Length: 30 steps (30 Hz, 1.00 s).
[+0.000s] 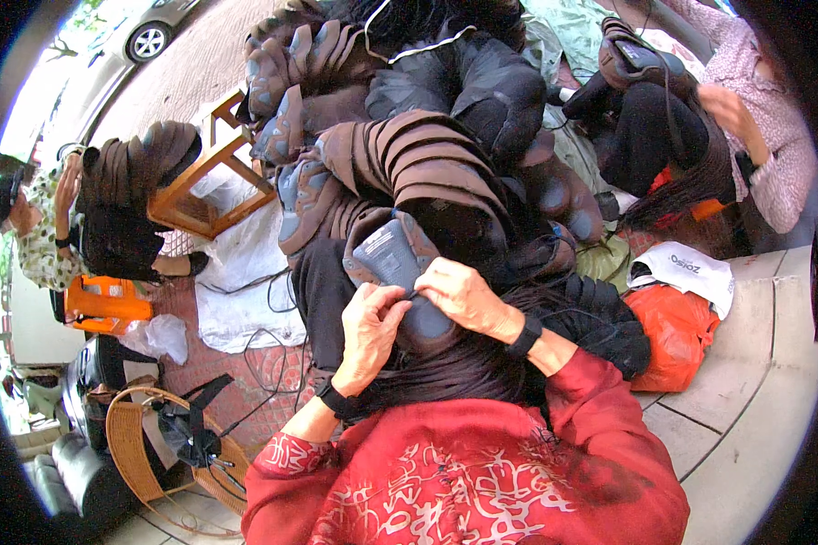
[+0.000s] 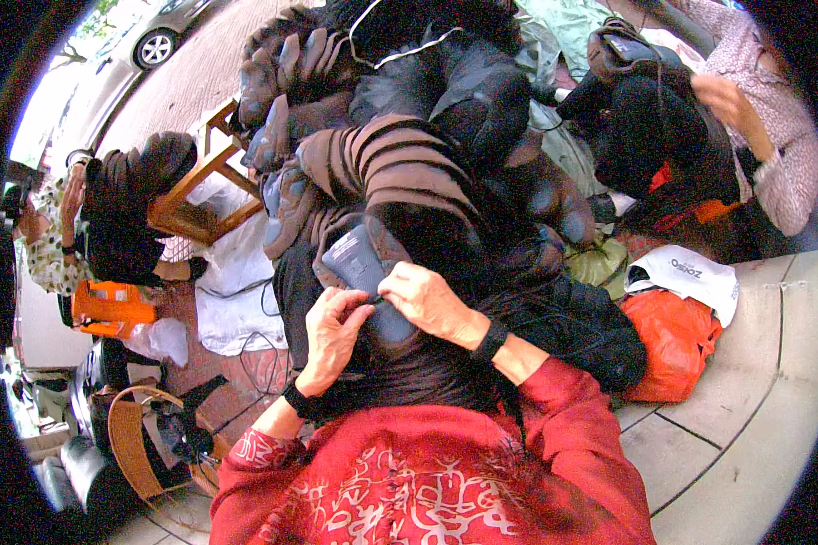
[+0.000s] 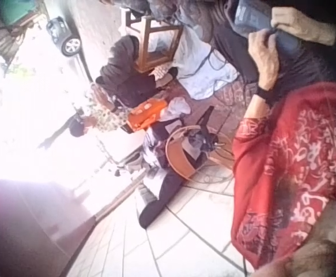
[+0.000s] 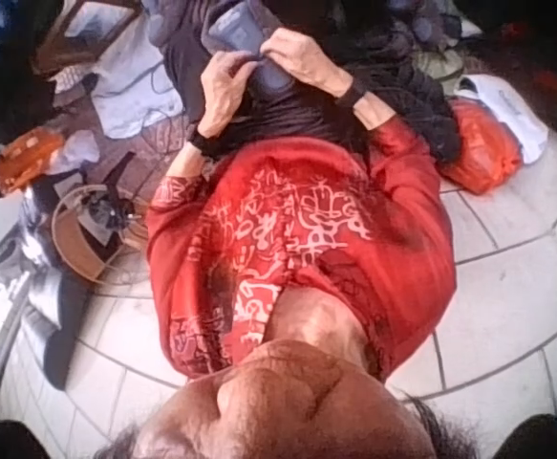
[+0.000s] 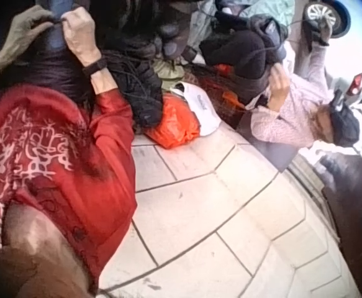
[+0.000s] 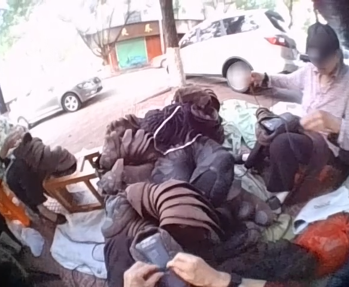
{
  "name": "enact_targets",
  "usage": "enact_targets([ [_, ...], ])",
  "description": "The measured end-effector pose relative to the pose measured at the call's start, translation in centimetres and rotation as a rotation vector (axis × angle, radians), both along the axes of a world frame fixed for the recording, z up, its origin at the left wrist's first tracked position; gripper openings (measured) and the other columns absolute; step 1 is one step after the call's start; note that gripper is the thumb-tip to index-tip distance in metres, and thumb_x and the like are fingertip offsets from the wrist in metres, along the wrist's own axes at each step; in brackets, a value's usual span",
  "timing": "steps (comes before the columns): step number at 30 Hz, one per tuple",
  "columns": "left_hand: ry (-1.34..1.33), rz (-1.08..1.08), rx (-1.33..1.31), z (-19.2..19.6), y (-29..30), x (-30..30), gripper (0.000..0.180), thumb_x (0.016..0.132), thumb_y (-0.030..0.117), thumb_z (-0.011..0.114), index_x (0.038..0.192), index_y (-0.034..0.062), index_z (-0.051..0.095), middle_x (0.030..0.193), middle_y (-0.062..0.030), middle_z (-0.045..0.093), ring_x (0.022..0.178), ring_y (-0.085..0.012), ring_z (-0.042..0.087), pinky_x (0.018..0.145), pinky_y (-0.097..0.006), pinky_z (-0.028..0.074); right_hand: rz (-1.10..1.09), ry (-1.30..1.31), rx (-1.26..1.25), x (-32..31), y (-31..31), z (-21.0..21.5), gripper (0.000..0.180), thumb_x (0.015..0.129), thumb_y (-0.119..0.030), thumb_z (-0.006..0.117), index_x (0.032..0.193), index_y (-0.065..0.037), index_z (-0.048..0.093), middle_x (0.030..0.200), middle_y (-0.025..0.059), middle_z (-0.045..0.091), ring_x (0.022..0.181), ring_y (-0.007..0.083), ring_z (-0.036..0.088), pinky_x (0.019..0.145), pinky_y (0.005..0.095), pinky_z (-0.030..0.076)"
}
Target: Lacing and inspecting shoes in a manufacturing environment.
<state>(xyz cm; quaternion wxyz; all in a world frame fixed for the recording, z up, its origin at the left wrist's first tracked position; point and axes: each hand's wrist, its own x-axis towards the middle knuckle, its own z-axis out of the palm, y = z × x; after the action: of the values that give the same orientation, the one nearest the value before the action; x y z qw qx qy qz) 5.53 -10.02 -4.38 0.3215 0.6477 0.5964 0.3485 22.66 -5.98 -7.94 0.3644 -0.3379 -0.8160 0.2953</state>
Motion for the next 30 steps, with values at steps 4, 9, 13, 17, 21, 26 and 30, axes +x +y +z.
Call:
enact_targets([
  [4, 0.056, -0.049, 0.095, -1.0, 0.4, 0.0, 0.012, 0.07, 0.007, 0.068, 0.081, 0.0019, 0.063, 0.068, -0.0073, 0.051, 0.059, -0.0178, 0.052, 0.054, -0.028, 0.042, 0.047, 0.019, -0.031, -0.4, 0.3, 0.1, 0.004, 0.076, -0.008, 0.056, 0.079, -0.006, 0.058, 0.076, 0.009, 0.05, 0.074, 0.0277, 0.054, 0.065, 0.036, 0.045],
  [9, 0.273, -0.085, 0.124, -0.8, 0.7, 1.1, 0.008, 0.073, 0.008, 0.063, 0.073, 0.0042, 0.055, 0.071, -0.0117, 0.049, 0.066, -0.0287, 0.054, 0.058, -0.036, 0.044, -0.009, 0.067, -0.115, -0.2, -0.2, -0.3, 0.007, 0.076, -0.01, 0.059, 0.081, -0.005, 0.059, 0.076, 0.0102, 0.05, 0.075, 0.0278, 0.054, 0.066, 0.0354, 0.045],
  [13, 0.354, -0.177, 0.2, -0.6, 1.4, 1.0, 0.009, 0.077, 0.006, 0.058, 0.078, 0.0033, 0.05, 0.072, -0.0125, 0.049, 0.064, -0.0307, 0.051, 0.056, -0.038, 0.042, -0.049, 0.161, -0.177, 0.1, -0.1, -0.3, 0.011, 0.076, -0.012, 0.06, 0.083, -0.003, 0.059, 0.079, 0.0109, 0.053, 0.075, 0.0276, 0.055, 0.068, 0.0344, 0.045],
  [17, 0.673, -0.295, 0.168, 1.3, 0.8, -0.8, 0.009, 0.079, 0.009, 0.055, 0.078, 0.0029, 0.049, 0.073, -0.0141, 0.047, 0.069, -0.0316, 0.049, 0.061, -0.039, 0.041, -0.301, 0.292, -0.285, 1.8, -0.5, -0.2, 0.017, 0.07, -0.014, 0.067, 0.081, -0.004, 0.059, 0.078, 0.0102, 0.056, 0.073, 0.0247, 0.055, 0.066, 0.0333, 0.045],
  [21, 0.744, -0.245, 0.095, 2.4, -1.5, -4.5, 0.012, 0.079, 0.011, 0.056, 0.076, 0.003, 0.047, 0.071, -0.0144, 0.044, 0.068, -0.0314, 0.048, 0.059, -0.039, 0.04, -0.873, 0.027, -0.016, 5.9, 1.0, -3.4, 0.049, 0.061, -0.018, 0.075, 0.1, -0.003, 0.05, 0.094, 0.011, 0.052, 0.093, 0.0283, 0.048, 0.08, 0.0367, 0.041],
  [26, 0.631, -0.28, 0.089, 2.5, -2.5, -8.2, 0.008, 0.077, 0.004, 0.056, 0.077, 0.0019, 0.049, 0.072, -0.0155, 0.047, 0.067, -0.0335, 0.048, 0.059, -0.041, 0.038, -0.795, -0.008, -0.194, 8.1, 2.4, -9.4, 0.035, 0.066, -0.018, 0.07, 0.095, -0.005, 0.055, 0.081, 0.0099, 0.053, 0.077, 0.0299, 0.054, 0.069, 0.0381, 0.045],
  [30, 0.587, -0.308, -0.033, 3.0, -2.6, -6.9, 0.008, 0.076, 0.003, 0.058, 0.078, 0.0019, 0.05, 0.074, -0.0148, 0.048, 0.068, -0.0327, 0.049, 0.061, -0.04, 0.04, -0.663, -0.302, 0.381, 5.2, -0.5, -3.9, 0.009, 0.068, -0.015, 0.056, 0.072, -0.007, 0.055, 0.069, 0.0036, 0.048, 0.065, 0.019, 0.048, 0.055, 0.0333, 0.038],
])
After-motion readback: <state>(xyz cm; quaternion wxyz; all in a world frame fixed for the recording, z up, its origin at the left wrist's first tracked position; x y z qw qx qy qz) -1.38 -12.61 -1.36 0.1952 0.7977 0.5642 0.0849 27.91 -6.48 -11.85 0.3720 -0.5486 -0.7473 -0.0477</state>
